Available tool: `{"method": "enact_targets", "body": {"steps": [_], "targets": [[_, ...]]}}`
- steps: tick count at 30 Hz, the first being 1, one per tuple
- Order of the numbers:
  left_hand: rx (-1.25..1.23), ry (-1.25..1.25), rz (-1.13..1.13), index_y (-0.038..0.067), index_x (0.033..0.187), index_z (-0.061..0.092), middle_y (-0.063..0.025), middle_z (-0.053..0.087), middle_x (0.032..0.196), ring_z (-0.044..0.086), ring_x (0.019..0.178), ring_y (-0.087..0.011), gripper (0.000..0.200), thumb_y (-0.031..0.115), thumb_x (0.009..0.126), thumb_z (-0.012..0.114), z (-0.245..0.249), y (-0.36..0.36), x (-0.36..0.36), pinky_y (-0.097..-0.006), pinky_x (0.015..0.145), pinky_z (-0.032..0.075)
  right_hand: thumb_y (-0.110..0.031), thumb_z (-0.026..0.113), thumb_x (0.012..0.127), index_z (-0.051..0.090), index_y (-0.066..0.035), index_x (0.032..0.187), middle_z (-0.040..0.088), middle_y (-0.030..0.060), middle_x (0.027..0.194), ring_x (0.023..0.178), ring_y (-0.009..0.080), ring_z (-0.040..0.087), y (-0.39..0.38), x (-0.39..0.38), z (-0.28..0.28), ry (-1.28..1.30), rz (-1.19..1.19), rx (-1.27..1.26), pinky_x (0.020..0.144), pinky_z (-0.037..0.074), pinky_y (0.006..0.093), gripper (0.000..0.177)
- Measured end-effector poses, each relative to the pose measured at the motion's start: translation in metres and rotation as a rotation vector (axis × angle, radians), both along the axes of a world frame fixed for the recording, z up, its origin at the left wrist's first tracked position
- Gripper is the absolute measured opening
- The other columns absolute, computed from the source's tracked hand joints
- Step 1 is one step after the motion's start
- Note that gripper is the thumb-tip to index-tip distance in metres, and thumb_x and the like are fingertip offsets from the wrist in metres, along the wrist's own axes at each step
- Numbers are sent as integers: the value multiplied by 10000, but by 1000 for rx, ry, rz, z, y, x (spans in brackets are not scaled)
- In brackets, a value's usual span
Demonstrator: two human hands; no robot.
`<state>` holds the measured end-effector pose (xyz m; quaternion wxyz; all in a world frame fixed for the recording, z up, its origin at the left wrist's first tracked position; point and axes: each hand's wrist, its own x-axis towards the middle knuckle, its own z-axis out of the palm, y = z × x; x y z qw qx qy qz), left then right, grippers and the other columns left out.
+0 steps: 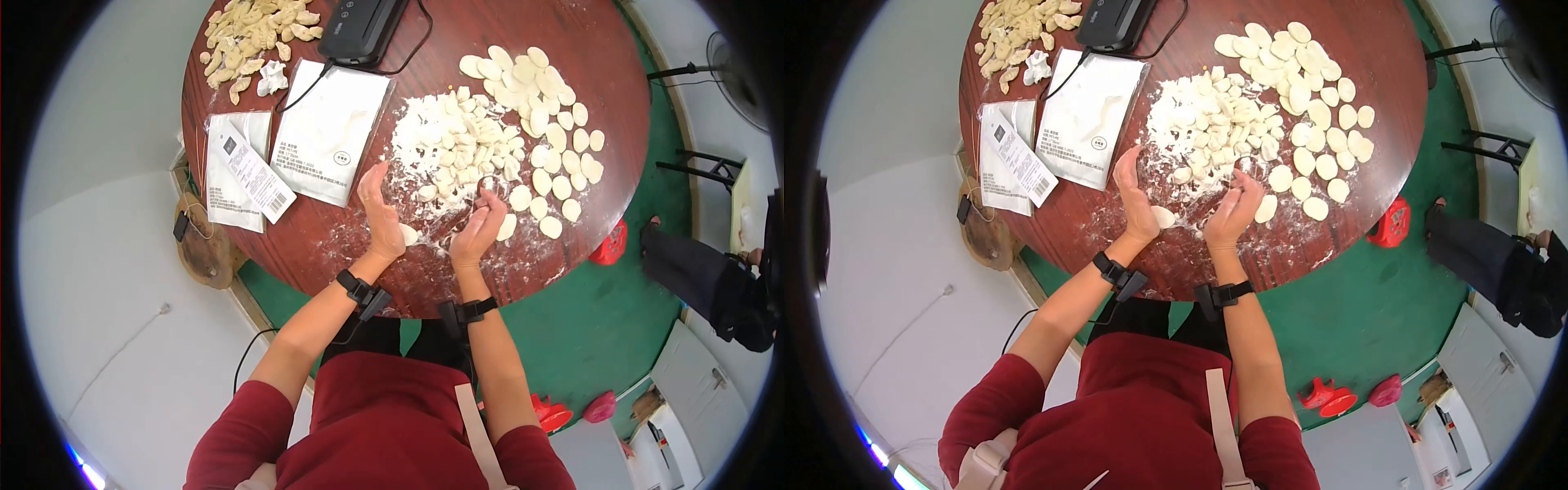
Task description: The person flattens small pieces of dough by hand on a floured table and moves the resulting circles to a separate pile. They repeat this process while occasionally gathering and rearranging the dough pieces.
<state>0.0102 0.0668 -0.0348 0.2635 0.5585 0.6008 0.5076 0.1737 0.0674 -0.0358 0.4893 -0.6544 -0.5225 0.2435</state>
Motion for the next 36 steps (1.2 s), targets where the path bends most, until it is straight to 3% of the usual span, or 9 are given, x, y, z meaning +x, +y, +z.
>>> {"method": "enact_targets", "body": {"steps": [1, 5, 8, 12, 14, 17, 20, 28, 36], "targets": [[90, 31, 68, -3, 1381, 540, -206, 535, 1387, 448, 1311, -370, 564, 411, 1089, 293, 16, 4, -1, -486, 1146, 288, -212, 364, 1089, 596, 30, 1181, 535, 84, 973, 871, 164, 485, 4, -1, -2, 38, -49, 53, 790, 422, 310, 347], [-36, 45, -15, 32, 1027, 699, -159, 665, 1095, 591, 1074, -344, 237, 169, 1052, 507, 34, -3, -21, -437, 955, 449, -259, 338, 1106, 613, 8, 1093, 526, 19, 848, 768, 100, 446, 6, 3, 12, 411, -138, -14, 691, 364, 263, 383], [-349, 6, -274, 35, 1032, 700, -147, 671, 1097, 600, 1046, -331, 124, 83, 995, 592, 45, -11, -24, -416, 932, 469, -264, 330, 1107, 621, 10, 1073, 529, 25, 837, 734, 99, 445, 11, 2, 18, 440, -168, -17, 666, 371, 270, 402], [-247, 303, -440, 63, 1075, 679, -128, 637, 1060, 597, 1035, -344, 178, 51, 899, 694, 53, -10, -22, -439, 907, 485, -268, 383, 1104, 650, 14, 1023, 543, 14, 835, 757, 88, 468, 15, 17, 25, 464, -41, -49, 667, 366, 269, 396], [-277, 367, -464, 70, 1086, 671, -122, 625, 1070, 588, 1055, -348, 224, 49, 868, 714, 50, -13, -29, -450, 911, 483, -198, 532, 1058, 675, -13, 994, 577, 35, 811, 735, 139, 532, 16, 29, 33, 212, 115, -273, 653, 394, 299, 242], [-330, 470, -534, 78, 1108, 661, -115, 607, 1093, 569, 1089, -347, 303, 52, 819, 748, 53, -15, -36, -468, 920, 471, -136, 700, 945, 681, -43, 951, 612, 75, 828, 783, 245, 596, 0, 44, 33, -161, 362, -198, 691, 437, 359, 95], [-339, 551, -586, 84, 1099, 656, -114, 597, 1099, 556, 1103, -339, 339, 50, 784, 774, 60, -14, -37, -474, 925, 456, -150, 783, 847, 666, -65, 949, 632, 107, 879, 861, 330, 607, -17, 50, 60, -450, 568, -199, 755, 455, 425, 177], [-427, 407, -623, 78, 932, 611, -129, 585, 981, 573, 1000, -368, 242, 32, 769, 783, 56, -7, -37, -467, 851, 467, -119, 813, 796, 650, -94, 996, 629, 66, 894, 895, 307, 612, -44, 48, 47, -330, 475, -268, 783, 450, 440, 258], [-587, 88, -570, 17, 919, 606, -137, 636, 804, 648, 729, -329, 194, 1, 811, 767, 68, 6, 21, -380, 662, 508, -76, 800, 826, 733, -46, 970, 685, 95, 875, 781, 249, 623, -44, 108, 48, -276, 11, -279, 717, 503, 356, 162]]}}
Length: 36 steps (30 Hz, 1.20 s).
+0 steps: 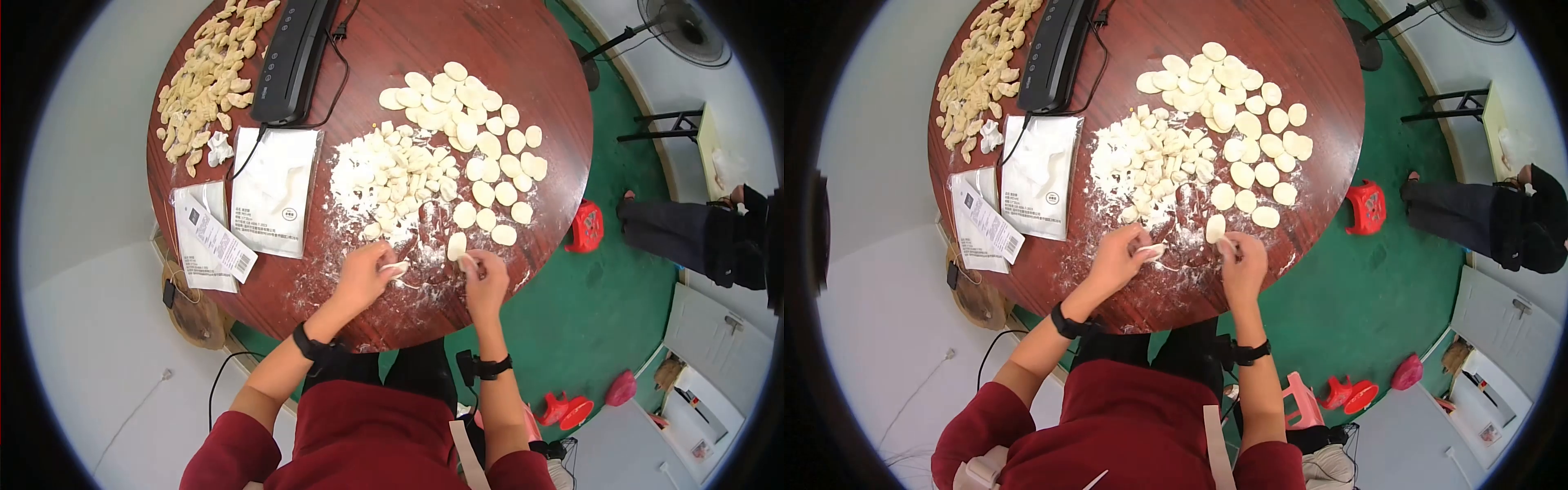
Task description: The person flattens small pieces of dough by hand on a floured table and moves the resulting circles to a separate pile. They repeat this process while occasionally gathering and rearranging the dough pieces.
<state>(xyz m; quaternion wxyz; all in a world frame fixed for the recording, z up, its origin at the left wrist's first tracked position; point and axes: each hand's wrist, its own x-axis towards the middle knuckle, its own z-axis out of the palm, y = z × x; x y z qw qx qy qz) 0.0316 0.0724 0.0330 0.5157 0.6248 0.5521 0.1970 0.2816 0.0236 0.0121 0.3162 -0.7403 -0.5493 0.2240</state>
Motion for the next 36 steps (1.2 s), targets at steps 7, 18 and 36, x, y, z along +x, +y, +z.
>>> {"method": "enact_targets", "body": {"steps": [7, 18, 36], "targets": [[214, -51, 58, 24, 1042, 622, -159, 662, 911, 660, 881, -376, 206, 19, 853, 702, -27, 32, 89, -434, 789, 527, -96, 798, 834, 714, -54, 973, 664, 98, 881, 839, 311, 621, 15, 45, 5, -37, -57, -53, 782, 485, 419, 168], [362, 128, 76, 29, 1041, 601, -167, 559, 1043, 578, 1048, -379, 217, 19, 850, 703, -14, 16, 26, -465, 880, 496, -50, 762, 838, 715, -73, 940, 686, 93, 888, 800, 322, 642, 51, -7, 5, 14, 108, 110, 733, 509, 437, 115], [238, 178, 189, 33, 1011, 633, -158, 623, 955, 624, 945, -389, 213, 54, 821, 727, -2, 11, -34, -454, 805, 514, -60, 747, 811, 690, -44, 1060, 691, 133, 928, 880, 345, 663, 59, -89, 18, 165, 321, -137, 778, 515, 438, 256]]}}
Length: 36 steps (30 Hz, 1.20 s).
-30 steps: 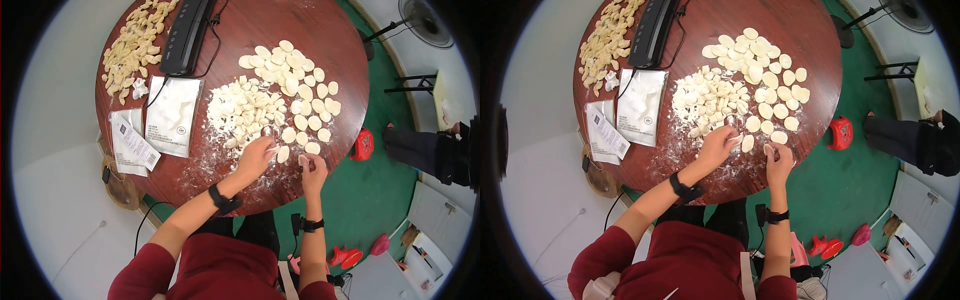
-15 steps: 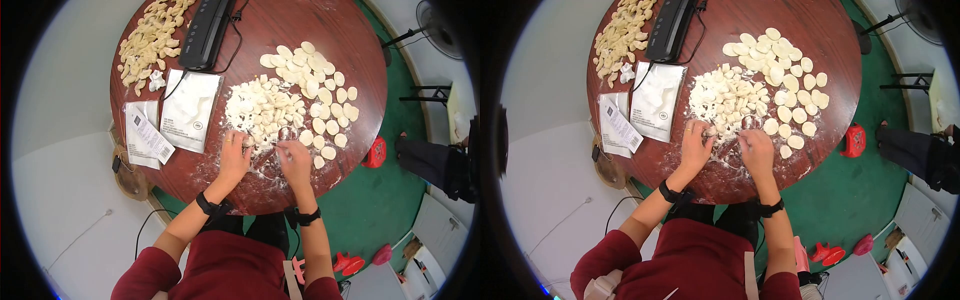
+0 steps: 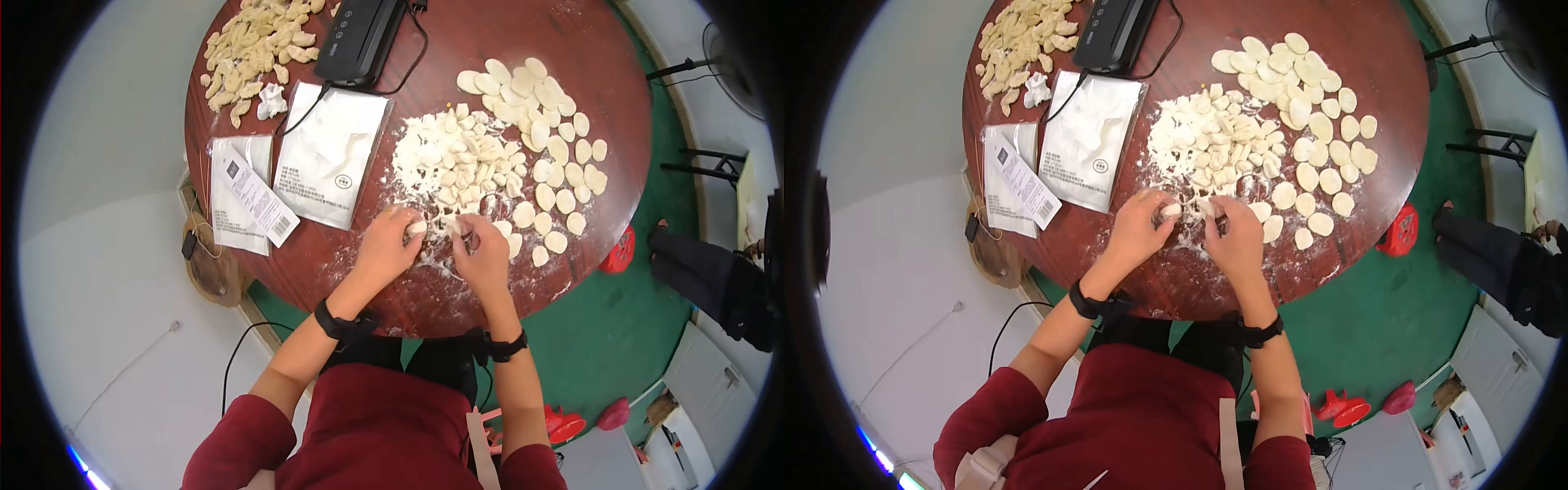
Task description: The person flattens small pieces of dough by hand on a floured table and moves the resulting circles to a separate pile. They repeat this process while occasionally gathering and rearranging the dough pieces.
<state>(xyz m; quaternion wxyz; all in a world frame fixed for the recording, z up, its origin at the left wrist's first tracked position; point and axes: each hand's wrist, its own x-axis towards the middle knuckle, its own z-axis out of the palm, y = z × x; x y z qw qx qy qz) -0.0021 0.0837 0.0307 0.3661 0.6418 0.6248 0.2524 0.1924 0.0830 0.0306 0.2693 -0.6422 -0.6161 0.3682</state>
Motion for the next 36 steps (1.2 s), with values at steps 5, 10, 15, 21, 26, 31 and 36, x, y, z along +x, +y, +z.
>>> {"method": "enact_targets", "body": {"steps": [5, 10, 15, 21, 26, 31, 36], "targets": [[-67, 107, -122, 49, 985, 643, -123, 640, 964, 626, 960, -359, 184, 55, 824, 730, 4, -38, -39, -438, 812, 519, -38, 731, 818, 674, -66, 984, 677, 127, 913, 865, 355, 654, -37, 25, 4, -145, 319, 31, 746, 506, 455, 178], [-100, 117, -188, 50, 986, 642, -113, 630, 995, 610, 997, -357, 193, 77, 833, 756, -6, -56, -50, -439, 850, 506, -87, 740, 846, 671, -70, 1067, 661, 99, 961, 926, 325, 644, -51, 29, 8, -252, 419, -58, 788, 483, 447, 231], [99, 62, -104, 44, 1046, 655, -136, 608, 1067, 582, 1025, -369, 220, 107, 862, 757, -3, -42, -35, -452, 896, 489, -119, 706, 910, 673, -64, 1145, 637, 112, 1019, 984, 331, 607, -35, 8, 8, -212, 158, 157, 840, 464, 436, 243], [263, 243, -49, 64, 1491, 453, -246, 333, 1532, 323, 1401, -463, 584, 196, 961, 660, -27, -20, -1, -583, 1174, 279, -132, 656, 953, 638, -82, 1285, 561, 172, 1196, 1095, 368, 540, -18, -23, -36, -329, -117, 330, 925, 420, 489, 336], [289, 324, -81, 88, 1549, 389, -244, 279, 1583, 272, 1455, -465, 657, 215, 964, 659, -43, -20, 7, -622, 1210, 219, -179, 666, 948, 618, -102, 1348, 553, 152, 1227, 1123, 348, 530, -25, -34, -44, -489, -132, 295, 935, 396, 491, 410], [265, 352, -105, 105, 1573, 353, -233, 265, 1597, 214, 1503, -450, 710, 304, 964, 660, -52, -21, 6, -635, 1229, 175, -260, 678, 934, 542, -120, 1447, 527, 151, 1278, 1180, 336, 491, -29, -35, -50, -545, -128, 200, 974, 339, 501, 549], [226, 365, -118, 113, 1587, 336, -235, 236, 1625, 194, 1520, -446, 726, 322, 964, 646, -55, -22, 5, -634, 1233, 153, -278, 618, 956, 539, -111, 1445, 518, 157, 1291, 1205, 340, 468, -27, -32, -54, -545, -109, 206, 1003, 301, 502, 522]]}}
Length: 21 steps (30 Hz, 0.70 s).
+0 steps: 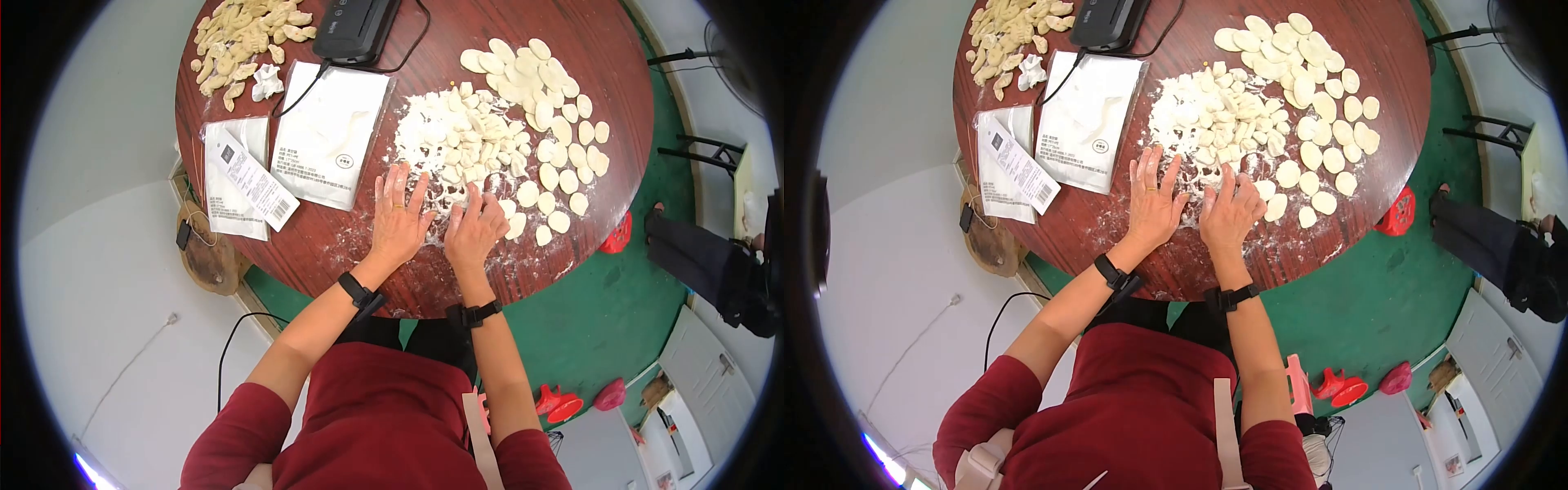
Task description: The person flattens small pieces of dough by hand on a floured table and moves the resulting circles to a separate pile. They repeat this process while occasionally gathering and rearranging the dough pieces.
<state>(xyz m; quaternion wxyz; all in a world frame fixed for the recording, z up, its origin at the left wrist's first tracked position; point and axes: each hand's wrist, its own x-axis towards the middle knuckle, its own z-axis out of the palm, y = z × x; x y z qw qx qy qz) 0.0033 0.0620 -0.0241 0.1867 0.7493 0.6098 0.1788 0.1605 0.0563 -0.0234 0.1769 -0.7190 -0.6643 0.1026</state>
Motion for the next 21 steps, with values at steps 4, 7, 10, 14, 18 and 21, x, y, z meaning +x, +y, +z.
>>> {"method": "enact_targets", "body": {"steps": [4, 7, 10, 14, 18, 21], "targets": [[1, -19, -13, 116, 1590, 335, -232, 249, 1623, 199, 1522, -437, 744, 331, 952, 653, -3, -2, 0, -632, 1231, 159, -297, 617, 943, 545, -120, 1442, 517, 151, 1273, 1208, 335, 459, -3, 5, -8, -16, 35, 24, 1015, 287, 496, 534], [18, -14, -36, 125, 1593, 341, -219, 264, 1628, 204, 1531, -420, 752, 367, 948, 644, -6, -3, -1, -627, 1230, 161, -390, 665, 910, 553, -153, 1448, 526, 90, 1249, 1175, 285, 481, -8, 8, -13, -114, 111, 67, 993, 288, 499, 599], [7, 28, -54, 136, 1593, 352, -208, 267, 1642, 212, 1537, -403, 745, 438, 961, 605, -8, -4, 0, -632, 1227, 157, -424, 659, 905, 557, -174, 1453, 528, 63, 1238, 1173, 266, 486, -10, 8, -18, -165, 202, 64, 994, 285, 499, 611], [68, 48, -66, 129, 1567, 390, -203, 270, 1651, 214, 1535, -420, 674, 546, 1039, 401, -15, -5, 2, -648, 1224, 124, -430, 659, 900, 600, -171, 1325, 557, 73, 1240, 1141, 269, 523, -10, 10, -25, -123, 278, 115, 995, 289, 511, 500], [100, -19, -21, 133, 1573, 370, -205, 287, 1637, 224, 1526, -430, 662, 538, 1050, 369, -15, 0, 2, -661, 1219, 120, -405, 675, 894, 589, -134, 1239, 566, 91, 1238, 1131, 284, 533, -6, 10, -21, -73, 255, 105, 988, 290, 523, 447], [124, -110, 47, 122, 1572, 343, -201, 324, 1604, 247, 1505, -447, 638, 497, 1056, 343, -13, 4, 2, -665, 1214, 122, -390, 673, 894, 580, -108, 1224, 565, 103, 1222, 1131, 298, 523, -2, 7, -16, -95, 166, 56, 977, 291, 527, 444]]}}
